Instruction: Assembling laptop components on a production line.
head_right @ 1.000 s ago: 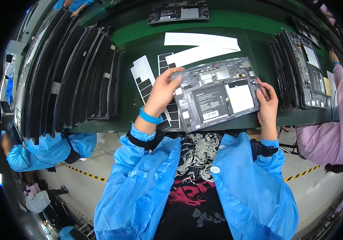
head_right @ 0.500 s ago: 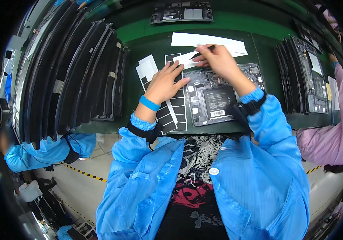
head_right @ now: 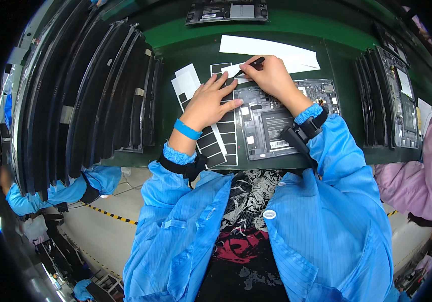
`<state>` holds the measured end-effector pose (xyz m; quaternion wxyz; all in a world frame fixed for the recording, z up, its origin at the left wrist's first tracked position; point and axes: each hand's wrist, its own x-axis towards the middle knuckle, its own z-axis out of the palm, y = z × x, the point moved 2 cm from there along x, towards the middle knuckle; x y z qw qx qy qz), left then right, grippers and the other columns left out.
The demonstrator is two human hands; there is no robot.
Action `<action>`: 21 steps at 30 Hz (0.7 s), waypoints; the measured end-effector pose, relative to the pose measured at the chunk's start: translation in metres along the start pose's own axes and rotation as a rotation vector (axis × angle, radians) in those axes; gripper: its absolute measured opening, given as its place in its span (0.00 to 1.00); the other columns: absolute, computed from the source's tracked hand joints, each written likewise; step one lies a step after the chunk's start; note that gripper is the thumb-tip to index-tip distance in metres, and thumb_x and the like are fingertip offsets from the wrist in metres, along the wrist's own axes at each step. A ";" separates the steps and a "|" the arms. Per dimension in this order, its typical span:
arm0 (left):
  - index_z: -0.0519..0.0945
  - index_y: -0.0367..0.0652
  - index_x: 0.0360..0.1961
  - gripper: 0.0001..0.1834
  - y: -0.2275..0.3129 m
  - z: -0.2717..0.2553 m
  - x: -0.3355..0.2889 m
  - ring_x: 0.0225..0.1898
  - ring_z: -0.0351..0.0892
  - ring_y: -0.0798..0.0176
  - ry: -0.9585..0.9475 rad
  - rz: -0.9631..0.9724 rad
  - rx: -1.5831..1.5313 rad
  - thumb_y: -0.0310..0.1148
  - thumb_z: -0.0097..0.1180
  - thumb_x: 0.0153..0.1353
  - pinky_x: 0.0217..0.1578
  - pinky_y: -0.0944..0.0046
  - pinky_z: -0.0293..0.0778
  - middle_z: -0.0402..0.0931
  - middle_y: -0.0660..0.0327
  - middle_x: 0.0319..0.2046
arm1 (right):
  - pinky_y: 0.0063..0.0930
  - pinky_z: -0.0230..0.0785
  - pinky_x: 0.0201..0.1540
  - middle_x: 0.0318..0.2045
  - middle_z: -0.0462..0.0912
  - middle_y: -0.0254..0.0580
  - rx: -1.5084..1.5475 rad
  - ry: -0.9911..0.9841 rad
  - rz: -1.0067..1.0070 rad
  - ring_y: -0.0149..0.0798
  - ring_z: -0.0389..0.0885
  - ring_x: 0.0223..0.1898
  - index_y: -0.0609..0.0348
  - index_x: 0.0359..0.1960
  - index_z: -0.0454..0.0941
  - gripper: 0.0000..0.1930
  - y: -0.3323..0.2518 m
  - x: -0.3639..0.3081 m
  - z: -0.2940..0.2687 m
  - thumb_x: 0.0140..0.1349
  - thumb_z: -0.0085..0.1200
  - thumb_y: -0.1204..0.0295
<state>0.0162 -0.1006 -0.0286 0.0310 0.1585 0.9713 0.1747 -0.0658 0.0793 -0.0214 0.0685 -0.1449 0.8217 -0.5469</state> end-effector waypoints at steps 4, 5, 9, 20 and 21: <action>0.73 0.50 0.61 0.36 0.000 0.001 0.000 0.69 0.53 0.40 0.020 0.011 0.006 0.64 0.48 0.60 0.64 0.48 0.57 0.58 0.52 0.68 | 0.26 0.75 0.33 0.25 0.85 0.47 -0.077 -0.016 -0.076 0.35 0.85 0.28 0.67 0.35 0.83 0.13 -0.006 -0.002 0.000 0.58 0.60 0.66; 0.74 0.51 0.61 0.36 0.000 0.002 0.001 0.69 0.54 0.40 0.037 0.019 0.008 0.64 0.48 0.60 0.64 0.49 0.57 0.59 0.52 0.67 | 0.26 0.75 0.33 0.25 0.85 0.47 -0.077 -0.016 -0.074 0.35 0.85 0.28 0.67 0.35 0.83 0.13 -0.005 -0.002 0.001 0.58 0.60 0.66; 0.75 0.54 0.60 0.35 0.009 -0.007 0.000 0.68 0.53 0.38 0.007 -0.025 0.061 0.64 0.49 0.59 0.64 0.49 0.56 0.59 0.52 0.67 | 0.24 0.76 0.35 0.26 0.85 0.47 0.037 0.015 -0.046 0.33 0.85 0.30 0.69 0.35 0.83 0.11 -0.002 -0.006 0.001 0.58 0.60 0.70; 0.82 0.35 0.38 0.13 0.042 -0.029 0.007 0.40 0.74 0.49 0.321 -0.043 -0.229 0.35 0.57 0.60 0.45 0.57 0.71 0.77 0.51 0.39 | 0.20 0.73 0.29 0.31 0.84 0.44 0.349 0.238 0.164 0.34 0.85 0.31 0.67 0.39 0.80 0.11 0.019 -0.066 -0.136 0.60 0.60 0.70; 0.81 0.34 0.36 0.12 0.055 -0.034 0.013 0.31 0.78 0.54 0.325 -0.065 -0.353 0.34 0.56 0.62 0.37 0.60 0.73 0.79 0.53 0.31 | 0.20 0.73 0.29 0.31 0.84 0.44 0.351 0.246 0.177 0.34 0.85 0.31 0.67 0.39 0.80 0.11 0.027 -0.071 -0.141 0.60 0.60 0.70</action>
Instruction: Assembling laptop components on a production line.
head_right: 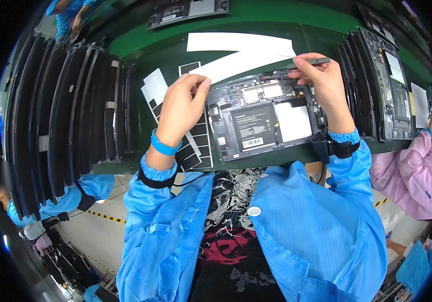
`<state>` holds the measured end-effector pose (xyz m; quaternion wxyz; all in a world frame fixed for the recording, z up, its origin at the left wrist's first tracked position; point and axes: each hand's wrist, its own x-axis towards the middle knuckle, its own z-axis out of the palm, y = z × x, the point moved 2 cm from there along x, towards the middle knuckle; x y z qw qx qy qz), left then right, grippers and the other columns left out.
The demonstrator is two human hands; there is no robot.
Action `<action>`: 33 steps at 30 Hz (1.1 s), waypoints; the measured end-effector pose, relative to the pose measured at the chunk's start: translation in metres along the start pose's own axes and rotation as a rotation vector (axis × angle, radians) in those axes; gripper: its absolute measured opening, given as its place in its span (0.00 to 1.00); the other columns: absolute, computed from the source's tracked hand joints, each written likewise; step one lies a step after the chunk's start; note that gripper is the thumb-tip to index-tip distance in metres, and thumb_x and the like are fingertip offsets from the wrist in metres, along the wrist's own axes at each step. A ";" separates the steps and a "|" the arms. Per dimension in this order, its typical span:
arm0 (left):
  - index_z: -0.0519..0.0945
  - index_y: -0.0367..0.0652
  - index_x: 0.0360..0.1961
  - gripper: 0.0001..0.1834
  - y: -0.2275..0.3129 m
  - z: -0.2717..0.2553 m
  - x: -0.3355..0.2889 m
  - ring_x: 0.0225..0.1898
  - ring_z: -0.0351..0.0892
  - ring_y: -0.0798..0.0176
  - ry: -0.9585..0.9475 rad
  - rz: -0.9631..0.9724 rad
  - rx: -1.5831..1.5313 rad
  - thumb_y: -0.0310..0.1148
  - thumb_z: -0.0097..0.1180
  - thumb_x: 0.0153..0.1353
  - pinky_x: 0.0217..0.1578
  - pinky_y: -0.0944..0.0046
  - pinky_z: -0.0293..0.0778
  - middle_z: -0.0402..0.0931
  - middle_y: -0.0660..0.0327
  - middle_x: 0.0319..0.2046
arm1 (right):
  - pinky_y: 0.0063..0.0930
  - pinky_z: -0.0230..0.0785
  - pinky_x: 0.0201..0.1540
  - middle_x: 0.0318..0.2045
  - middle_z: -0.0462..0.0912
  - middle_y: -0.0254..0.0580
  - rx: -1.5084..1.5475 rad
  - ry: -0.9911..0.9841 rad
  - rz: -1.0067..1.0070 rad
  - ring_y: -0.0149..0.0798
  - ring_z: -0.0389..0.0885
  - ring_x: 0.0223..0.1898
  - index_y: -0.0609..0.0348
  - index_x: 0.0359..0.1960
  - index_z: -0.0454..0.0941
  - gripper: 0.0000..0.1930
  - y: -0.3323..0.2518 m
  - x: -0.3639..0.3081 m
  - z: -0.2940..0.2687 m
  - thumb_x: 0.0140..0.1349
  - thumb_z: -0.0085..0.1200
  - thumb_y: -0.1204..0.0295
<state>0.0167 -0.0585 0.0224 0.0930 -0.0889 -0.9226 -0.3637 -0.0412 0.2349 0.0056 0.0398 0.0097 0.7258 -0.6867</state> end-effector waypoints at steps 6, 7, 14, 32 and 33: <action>0.79 0.30 0.39 0.17 0.038 0.059 0.022 0.24 0.79 0.68 -0.300 -0.254 -0.343 0.38 0.56 0.63 0.26 0.68 0.73 0.80 0.57 0.23 | 0.17 0.74 0.31 0.29 0.84 0.43 0.156 -0.168 0.034 0.32 0.85 0.30 0.67 0.40 0.78 0.11 0.021 0.009 -0.007 0.60 0.60 0.71; 0.79 0.30 0.39 0.17 0.037 0.065 0.026 0.24 0.79 0.68 -0.308 -0.259 -0.338 0.38 0.56 0.63 0.26 0.68 0.73 0.80 0.57 0.23 | 0.16 0.74 0.30 0.28 0.84 0.44 0.150 -0.179 0.027 0.32 0.85 0.30 0.67 0.39 0.78 0.11 0.020 0.011 -0.005 0.60 0.60 0.71; 0.80 0.29 0.35 0.16 0.030 0.085 0.039 0.20 0.78 0.68 -0.417 -0.285 -0.233 0.37 0.60 0.61 0.24 0.68 0.72 0.79 0.58 0.19 | 0.17 0.75 0.31 0.27 0.83 0.44 0.154 -0.230 0.060 0.32 0.85 0.29 0.67 0.37 0.78 0.09 0.029 0.013 -0.003 0.60 0.60 0.73; 0.80 0.35 0.25 0.15 0.043 0.095 0.045 0.25 0.81 0.46 -0.242 -0.158 0.055 0.39 0.59 0.58 0.30 0.54 0.75 0.79 0.47 0.19 | 0.20 0.79 0.35 0.28 0.84 0.46 0.069 -0.161 -0.012 0.32 0.86 0.31 0.70 0.37 0.79 0.09 0.034 0.012 -0.002 0.59 0.61 0.75; 0.80 0.35 0.25 0.15 0.042 0.096 0.044 0.25 0.81 0.46 -0.226 -0.139 0.075 0.39 0.60 0.58 0.30 0.54 0.75 0.79 0.47 0.19 | 0.20 0.79 0.35 0.28 0.84 0.46 0.049 -0.162 -0.007 0.33 0.86 0.31 0.70 0.37 0.78 0.09 0.034 0.012 -0.002 0.59 0.61 0.75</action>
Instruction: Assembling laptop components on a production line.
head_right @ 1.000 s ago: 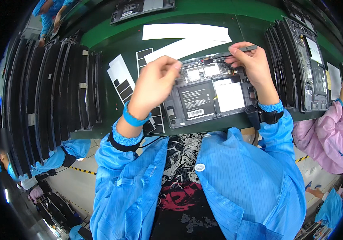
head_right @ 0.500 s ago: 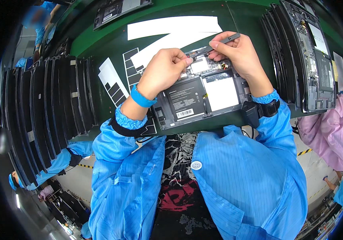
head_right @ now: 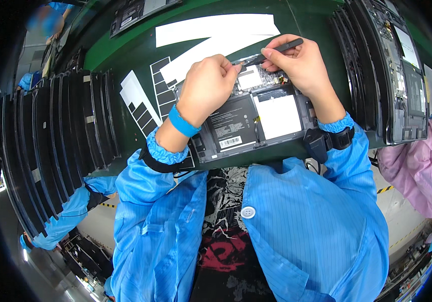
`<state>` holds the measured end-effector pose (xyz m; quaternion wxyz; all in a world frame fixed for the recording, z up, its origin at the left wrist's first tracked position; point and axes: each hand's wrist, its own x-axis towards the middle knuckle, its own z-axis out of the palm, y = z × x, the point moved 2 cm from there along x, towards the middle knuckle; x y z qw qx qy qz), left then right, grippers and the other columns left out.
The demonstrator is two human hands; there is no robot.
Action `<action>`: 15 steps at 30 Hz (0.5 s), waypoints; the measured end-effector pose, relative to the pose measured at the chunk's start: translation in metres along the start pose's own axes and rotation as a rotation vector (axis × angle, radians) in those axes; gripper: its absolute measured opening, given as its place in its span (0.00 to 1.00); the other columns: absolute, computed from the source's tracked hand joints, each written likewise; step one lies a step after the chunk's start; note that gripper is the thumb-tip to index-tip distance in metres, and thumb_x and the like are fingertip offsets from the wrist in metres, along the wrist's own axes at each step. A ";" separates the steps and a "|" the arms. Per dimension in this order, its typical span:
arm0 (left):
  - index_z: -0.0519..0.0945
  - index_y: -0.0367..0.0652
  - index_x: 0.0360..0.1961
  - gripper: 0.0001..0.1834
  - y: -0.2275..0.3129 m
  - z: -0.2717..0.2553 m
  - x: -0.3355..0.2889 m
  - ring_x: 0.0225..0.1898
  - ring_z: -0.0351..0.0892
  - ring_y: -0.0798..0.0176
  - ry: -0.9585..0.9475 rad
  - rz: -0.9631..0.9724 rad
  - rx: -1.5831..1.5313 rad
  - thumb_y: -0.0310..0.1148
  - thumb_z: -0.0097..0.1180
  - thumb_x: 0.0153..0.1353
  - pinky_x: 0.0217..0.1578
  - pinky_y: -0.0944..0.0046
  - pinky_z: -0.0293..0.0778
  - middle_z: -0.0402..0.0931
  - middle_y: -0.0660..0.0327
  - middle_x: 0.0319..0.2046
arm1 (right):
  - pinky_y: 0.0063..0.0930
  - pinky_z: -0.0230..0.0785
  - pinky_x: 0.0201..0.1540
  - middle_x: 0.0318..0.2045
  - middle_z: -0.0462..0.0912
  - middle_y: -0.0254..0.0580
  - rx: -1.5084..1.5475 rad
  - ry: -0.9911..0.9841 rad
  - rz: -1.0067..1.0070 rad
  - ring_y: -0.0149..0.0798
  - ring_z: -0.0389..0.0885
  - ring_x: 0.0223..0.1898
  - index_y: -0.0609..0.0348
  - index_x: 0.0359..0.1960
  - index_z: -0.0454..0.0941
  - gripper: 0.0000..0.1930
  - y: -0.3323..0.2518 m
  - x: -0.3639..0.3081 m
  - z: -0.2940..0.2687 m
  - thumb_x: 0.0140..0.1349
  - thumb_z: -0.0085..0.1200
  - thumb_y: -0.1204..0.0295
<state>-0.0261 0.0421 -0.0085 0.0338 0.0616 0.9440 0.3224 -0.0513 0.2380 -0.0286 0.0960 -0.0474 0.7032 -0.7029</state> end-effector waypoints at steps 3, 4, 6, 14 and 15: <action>0.80 0.35 0.25 0.15 0.001 0.001 0.000 0.25 0.81 0.46 0.022 0.017 0.029 0.38 0.60 0.58 0.30 0.54 0.75 0.79 0.47 0.20 | 0.20 0.79 0.35 0.28 0.84 0.47 -0.028 0.010 0.003 0.33 0.86 0.31 0.69 0.37 0.78 0.09 -0.004 -0.002 0.002 0.59 0.61 0.75; 0.81 0.35 0.25 0.15 0.002 0.001 0.000 0.25 0.81 0.46 0.026 0.019 0.037 0.38 0.60 0.58 0.29 0.54 0.75 0.79 0.47 0.20 | 0.20 0.79 0.35 0.28 0.84 0.47 -0.027 0.011 0.001 0.33 0.86 0.31 0.69 0.37 0.78 0.09 -0.004 -0.002 0.002 0.59 0.61 0.75; 0.81 0.34 0.25 0.15 0.001 0.001 0.000 0.25 0.81 0.46 0.018 0.020 0.040 0.38 0.61 0.57 0.29 0.55 0.75 0.79 0.47 0.20 | 0.20 0.79 0.35 0.28 0.84 0.48 -0.026 0.020 0.004 0.33 0.86 0.31 0.70 0.37 0.78 0.09 -0.003 -0.003 0.003 0.59 0.61 0.76; 0.81 0.33 0.26 0.14 -0.001 -0.001 0.000 0.24 0.81 0.48 -0.016 -0.008 0.000 0.37 0.61 0.57 0.29 0.56 0.75 0.79 0.48 0.20 | 0.20 0.79 0.34 0.28 0.84 0.49 -0.021 0.032 0.027 0.33 0.86 0.31 0.71 0.37 0.77 0.09 -0.003 -0.004 0.004 0.59 0.61 0.76; 0.81 0.33 0.26 0.14 -0.001 -0.001 0.000 0.24 0.82 0.49 -0.013 -0.003 0.011 0.37 0.62 0.56 0.29 0.57 0.75 0.79 0.48 0.20 | 0.19 0.79 0.34 0.28 0.84 0.49 -0.013 0.029 0.024 0.33 0.86 0.31 0.71 0.37 0.77 0.10 -0.003 -0.004 0.004 0.59 0.61 0.76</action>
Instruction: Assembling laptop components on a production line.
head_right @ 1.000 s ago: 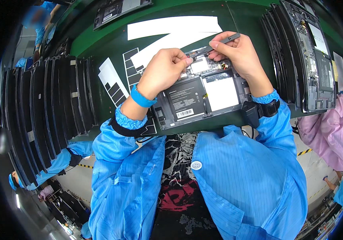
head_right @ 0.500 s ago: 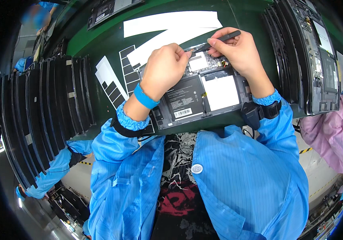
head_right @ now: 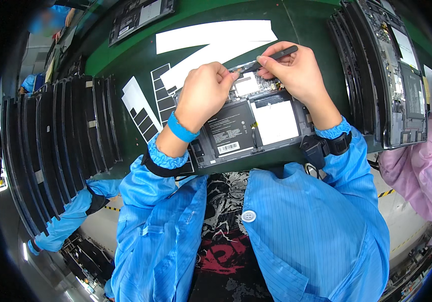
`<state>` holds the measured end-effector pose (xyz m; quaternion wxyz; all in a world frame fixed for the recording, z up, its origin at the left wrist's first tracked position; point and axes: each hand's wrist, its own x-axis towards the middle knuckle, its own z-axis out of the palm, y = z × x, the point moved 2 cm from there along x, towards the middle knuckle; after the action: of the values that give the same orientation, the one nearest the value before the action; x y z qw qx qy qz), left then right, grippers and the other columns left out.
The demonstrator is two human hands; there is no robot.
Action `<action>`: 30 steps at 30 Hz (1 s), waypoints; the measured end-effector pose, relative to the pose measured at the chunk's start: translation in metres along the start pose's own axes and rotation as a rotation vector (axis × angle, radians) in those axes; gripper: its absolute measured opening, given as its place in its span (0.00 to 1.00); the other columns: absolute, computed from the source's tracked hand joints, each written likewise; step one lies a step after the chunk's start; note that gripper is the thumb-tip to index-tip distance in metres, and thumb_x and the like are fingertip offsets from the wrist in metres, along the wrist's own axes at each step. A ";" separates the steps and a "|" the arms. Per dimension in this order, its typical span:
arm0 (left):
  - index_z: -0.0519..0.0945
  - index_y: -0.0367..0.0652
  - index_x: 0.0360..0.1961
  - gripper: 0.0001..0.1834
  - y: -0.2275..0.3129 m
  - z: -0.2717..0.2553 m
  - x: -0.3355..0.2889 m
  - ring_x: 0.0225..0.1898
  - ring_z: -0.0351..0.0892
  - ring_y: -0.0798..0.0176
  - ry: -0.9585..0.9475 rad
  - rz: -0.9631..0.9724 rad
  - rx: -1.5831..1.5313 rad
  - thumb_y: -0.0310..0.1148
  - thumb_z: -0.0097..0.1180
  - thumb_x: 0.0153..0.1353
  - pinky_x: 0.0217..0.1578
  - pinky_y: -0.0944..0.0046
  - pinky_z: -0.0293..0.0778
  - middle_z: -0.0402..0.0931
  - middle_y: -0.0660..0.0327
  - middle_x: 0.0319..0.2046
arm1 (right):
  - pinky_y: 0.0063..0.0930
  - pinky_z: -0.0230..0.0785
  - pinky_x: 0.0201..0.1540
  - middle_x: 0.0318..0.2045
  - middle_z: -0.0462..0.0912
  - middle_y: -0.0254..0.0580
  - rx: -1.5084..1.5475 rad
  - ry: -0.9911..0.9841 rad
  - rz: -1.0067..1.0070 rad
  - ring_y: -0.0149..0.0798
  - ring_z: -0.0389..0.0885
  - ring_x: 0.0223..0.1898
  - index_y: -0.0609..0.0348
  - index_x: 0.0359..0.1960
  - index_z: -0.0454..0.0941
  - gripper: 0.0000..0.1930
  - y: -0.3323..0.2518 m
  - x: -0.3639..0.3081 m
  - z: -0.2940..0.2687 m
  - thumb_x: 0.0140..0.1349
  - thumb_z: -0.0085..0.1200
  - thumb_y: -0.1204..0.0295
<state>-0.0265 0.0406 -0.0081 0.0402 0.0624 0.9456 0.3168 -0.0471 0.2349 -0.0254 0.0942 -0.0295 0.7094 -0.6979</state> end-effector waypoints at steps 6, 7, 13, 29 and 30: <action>0.81 0.33 0.24 0.15 -0.002 -0.001 0.004 0.22 0.82 0.52 -0.014 0.000 0.013 0.38 0.64 0.55 0.27 0.58 0.75 0.79 0.49 0.18 | 0.20 0.79 0.34 0.28 0.84 0.48 -0.002 -0.007 0.011 0.33 0.86 0.31 0.71 0.37 0.77 0.09 0.001 0.000 0.000 0.59 0.61 0.76; 0.81 0.34 0.22 0.16 -0.002 -0.002 0.005 0.22 0.82 0.52 -0.029 -0.006 0.006 0.39 0.65 0.54 0.27 0.58 0.75 0.78 0.49 0.17 | 0.20 0.79 0.34 0.28 0.84 0.48 -0.002 -0.005 0.010 0.33 0.86 0.31 0.71 0.37 0.77 0.09 0.002 -0.001 -0.001 0.59 0.61 0.76; 0.80 0.37 0.15 0.20 -0.003 -0.004 0.014 0.19 0.80 0.54 -0.099 -0.079 0.093 0.44 0.68 0.49 0.24 0.59 0.74 0.75 0.52 0.11 | 0.20 0.79 0.34 0.28 0.83 0.48 -0.004 0.001 0.015 0.33 0.86 0.31 0.71 0.36 0.77 0.09 0.000 -0.003 0.000 0.59 0.61 0.76; 0.80 0.37 0.38 0.16 -0.065 -0.078 -0.110 0.41 0.78 0.45 0.267 -0.023 0.056 0.40 0.60 0.57 0.40 0.50 0.73 0.79 0.47 0.41 | 0.21 0.79 0.37 0.37 0.83 0.49 0.124 0.142 -0.067 0.39 0.86 0.37 0.69 0.50 0.75 0.15 -0.007 -0.017 -0.023 0.67 0.52 0.71; 0.79 0.37 0.43 0.19 -0.086 -0.085 -0.125 0.46 0.77 0.45 0.380 -0.032 0.159 0.40 0.60 0.57 0.43 0.51 0.73 0.77 0.48 0.47 | 0.21 0.79 0.36 0.37 0.83 0.49 0.056 0.149 -0.047 0.38 0.86 0.36 0.69 0.50 0.76 0.15 -0.022 -0.029 -0.013 0.67 0.53 0.70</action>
<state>0.0795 -0.0958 0.0119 -0.1390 -0.0104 0.9591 0.2463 -0.0231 0.2521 -0.0006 0.0253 0.0087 0.6937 -0.7198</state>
